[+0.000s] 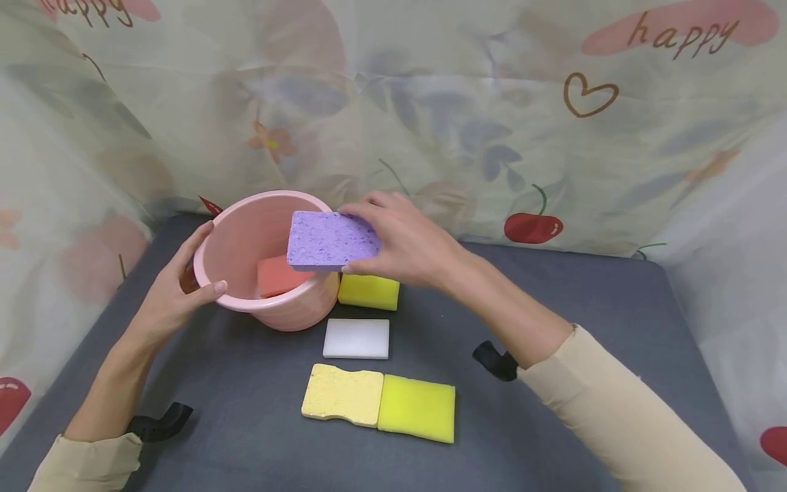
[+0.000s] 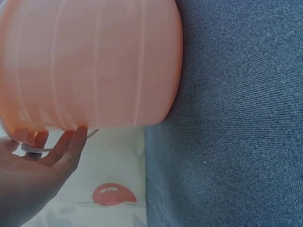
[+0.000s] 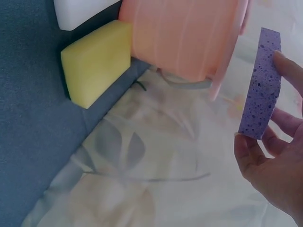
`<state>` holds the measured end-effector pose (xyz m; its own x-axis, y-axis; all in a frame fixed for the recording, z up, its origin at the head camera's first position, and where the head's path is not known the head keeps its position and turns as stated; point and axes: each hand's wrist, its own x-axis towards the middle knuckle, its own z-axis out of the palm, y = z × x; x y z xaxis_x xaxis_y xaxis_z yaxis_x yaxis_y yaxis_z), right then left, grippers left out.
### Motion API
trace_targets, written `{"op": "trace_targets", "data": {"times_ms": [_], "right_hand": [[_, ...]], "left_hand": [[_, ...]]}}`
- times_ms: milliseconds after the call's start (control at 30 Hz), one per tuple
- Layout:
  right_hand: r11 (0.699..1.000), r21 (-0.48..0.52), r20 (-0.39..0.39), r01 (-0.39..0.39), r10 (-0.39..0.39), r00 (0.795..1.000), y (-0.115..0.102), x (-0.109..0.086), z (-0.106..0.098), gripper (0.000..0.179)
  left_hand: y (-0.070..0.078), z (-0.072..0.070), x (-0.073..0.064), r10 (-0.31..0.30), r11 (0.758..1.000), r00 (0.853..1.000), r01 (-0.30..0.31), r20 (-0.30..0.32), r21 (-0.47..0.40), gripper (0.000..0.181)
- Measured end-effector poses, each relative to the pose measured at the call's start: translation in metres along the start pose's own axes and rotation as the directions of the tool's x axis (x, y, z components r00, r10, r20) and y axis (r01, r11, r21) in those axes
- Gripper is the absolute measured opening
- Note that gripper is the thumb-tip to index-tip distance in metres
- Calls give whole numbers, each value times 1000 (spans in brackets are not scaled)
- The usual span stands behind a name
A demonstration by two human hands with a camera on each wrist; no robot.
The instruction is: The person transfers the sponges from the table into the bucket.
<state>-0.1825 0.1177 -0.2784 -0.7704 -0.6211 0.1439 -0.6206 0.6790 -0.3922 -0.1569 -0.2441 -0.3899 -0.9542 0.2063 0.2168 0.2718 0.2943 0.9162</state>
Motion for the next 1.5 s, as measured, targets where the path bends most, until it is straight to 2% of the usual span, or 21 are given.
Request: {"op": "trace_targets", "data": {"times_ms": [300, 600, 833, 1133, 1500], "right_hand": [[999, 26, 16, 30, -30, 999, -9, 17, 5, 71], [995, 61, 9, 74, -75, 997, -24, 40, 20, 69], [995, 90, 34, 47, -50, 998, -32, 54, 33, 68], [992, 125, 31, -7, 4, 1000, -24, 72, 47, 72], [996, 86, 72, 19, -25, 997, -32, 85, 66, 64]], "left_hand": [[0, 2, 1, 2, 1000, 1000, -2, 1, -9, 92], [0, 1, 0, -12, 1000, 1000, 12, -13, -6, 92], [-1, 2, 0, -11, 1000, 1000, 11, -15, -4, 92], [0, 3, 2, 6, 1000, 1000, -6, -15, -25, 91], [-1, 2, -1, -17, 1000, 1000, 17, -13, -7, 91]]}}
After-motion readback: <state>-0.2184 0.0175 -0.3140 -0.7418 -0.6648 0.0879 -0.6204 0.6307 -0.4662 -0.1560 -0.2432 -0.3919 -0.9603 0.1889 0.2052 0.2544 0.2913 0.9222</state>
